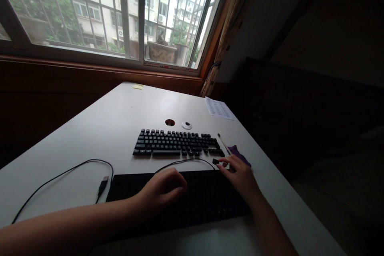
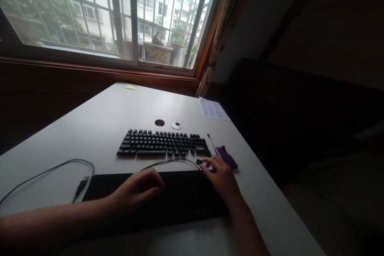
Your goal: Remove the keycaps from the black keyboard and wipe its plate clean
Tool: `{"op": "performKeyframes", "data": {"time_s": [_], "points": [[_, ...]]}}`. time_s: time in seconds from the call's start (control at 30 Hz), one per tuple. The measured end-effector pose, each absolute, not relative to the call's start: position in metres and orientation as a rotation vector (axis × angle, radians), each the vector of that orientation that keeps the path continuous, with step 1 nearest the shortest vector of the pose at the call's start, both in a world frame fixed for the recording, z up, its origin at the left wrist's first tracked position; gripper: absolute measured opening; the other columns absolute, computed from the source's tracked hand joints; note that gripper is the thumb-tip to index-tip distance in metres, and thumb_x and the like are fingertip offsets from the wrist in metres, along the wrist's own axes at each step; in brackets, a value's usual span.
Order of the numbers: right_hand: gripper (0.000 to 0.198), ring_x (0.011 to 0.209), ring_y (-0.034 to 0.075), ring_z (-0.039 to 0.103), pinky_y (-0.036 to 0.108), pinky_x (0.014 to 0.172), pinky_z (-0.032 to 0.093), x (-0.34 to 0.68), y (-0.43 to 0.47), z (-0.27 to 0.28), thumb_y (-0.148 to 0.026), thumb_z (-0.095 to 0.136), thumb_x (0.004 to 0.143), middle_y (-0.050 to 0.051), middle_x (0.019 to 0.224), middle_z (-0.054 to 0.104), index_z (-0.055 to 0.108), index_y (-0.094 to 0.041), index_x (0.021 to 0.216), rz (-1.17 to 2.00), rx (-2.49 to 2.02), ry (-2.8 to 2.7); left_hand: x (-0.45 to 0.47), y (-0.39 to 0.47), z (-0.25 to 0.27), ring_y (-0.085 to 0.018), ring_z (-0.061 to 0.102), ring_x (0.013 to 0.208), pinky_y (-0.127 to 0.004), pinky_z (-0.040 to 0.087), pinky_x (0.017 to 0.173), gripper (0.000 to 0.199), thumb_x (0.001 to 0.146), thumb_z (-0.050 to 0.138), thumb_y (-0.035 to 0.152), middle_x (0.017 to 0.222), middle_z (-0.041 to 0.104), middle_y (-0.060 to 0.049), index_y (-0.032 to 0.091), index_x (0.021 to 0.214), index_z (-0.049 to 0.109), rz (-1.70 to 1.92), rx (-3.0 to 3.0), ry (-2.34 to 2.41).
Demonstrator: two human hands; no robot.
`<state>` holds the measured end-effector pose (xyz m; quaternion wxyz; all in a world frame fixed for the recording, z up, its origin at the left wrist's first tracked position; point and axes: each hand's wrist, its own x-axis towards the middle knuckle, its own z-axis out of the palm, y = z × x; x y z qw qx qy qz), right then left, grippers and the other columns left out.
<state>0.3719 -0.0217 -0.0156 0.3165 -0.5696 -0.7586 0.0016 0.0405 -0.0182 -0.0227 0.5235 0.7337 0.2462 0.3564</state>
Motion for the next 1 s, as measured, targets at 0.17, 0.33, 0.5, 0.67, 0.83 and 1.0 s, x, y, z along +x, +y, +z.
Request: {"op": "performKeyframes", "data": {"time_s": [0.17,0.33,0.5,0.67,0.83,1.0], "points": [[0.013,0.080,0.021,0.068,0.034,0.076,0.054,0.375,0.015,-0.013,-0.030,0.066,0.091,0.003,0.087,0.069,0.074,-0.022,0.097,0.089,-1.591,-2.125,0.041,-0.019,-0.021,-0.018,0.063,0.081,-0.027,0.051,0.072,0.009,0.089,0.063,0.020,0.089,0.067,-0.006,0.015,0.093,0.069,0.846,1.820,0.597],[0.010,0.081,0.018,0.070,0.032,0.078,0.055,0.367,0.035,-0.010,-0.028,0.066,0.090,0.002,0.093,0.071,0.075,-0.024,0.091,0.185,-1.569,-2.243,0.042,-0.019,-0.020,-0.017,0.062,0.079,-0.026,0.050,0.072,0.008,0.088,0.063,0.018,0.086,0.067,-0.005,0.015,0.093,0.069,0.847,1.849,0.607],[0.012,0.078,0.018,0.070,0.031,0.076,0.055,0.365,0.040,-0.020,-0.029,0.066,0.090,0.002,0.094,0.070,0.077,-0.024,0.095,0.181,-1.575,-2.268,0.042,-0.020,-0.020,-0.018,0.062,0.079,-0.027,0.049,0.072,0.008,0.086,0.063,0.016,0.086,0.068,-0.006,0.015,0.091,0.069,0.847,1.844,0.608],[0.015,0.078,0.017,0.070,0.032,0.078,0.055,0.367,0.039,-0.028,-0.030,0.064,0.092,0.003,0.096,0.070,0.077,-0.023,0.098,0.150,-1.590,-2.255,0.042,-0.020,-0.021,-0.018,0.062,0.078,-0.026,0.049,0.070,0.009,0.085,0.063,0.015,0.086,0.068,-0.006,0.015,0.091,0.070,0.830,1.840,0.598],[0.017,0.083,0.019,0.071,0.032,0.080,0.056,0.370,0.037,-0.030,-0.029,0.064,0.093,0.004,0.098,0.071,0.077,-0.024,0.102,0.118,-1.588,-2.235,0.042,-0.018,-0.022,-0.018,0.062,0.079,-0.026,0.049,0.071,0.008,0.085,0.063,0.015,0.086,0.067,-0.006,0.015,0.091,0.069,0.844,1.850,0.588],[0.021,0.087,0.020,0.071,0.034,0.081,0.057,0.371,0.034,-0.027,-0.027,0.064,0.093,0.004,0.099,0.071,0.075,-0.024,0.111,0.097,-1.546,-2.221,0.043,-0.018,-0.022,-0.017,0.062,0.080,-0.026,0.049,0.073,0.009,0.085,0.064,0.014,0.086,0.068,-0.005,0.016,0.091,0.069,0.843,1.856,0.594]]}}
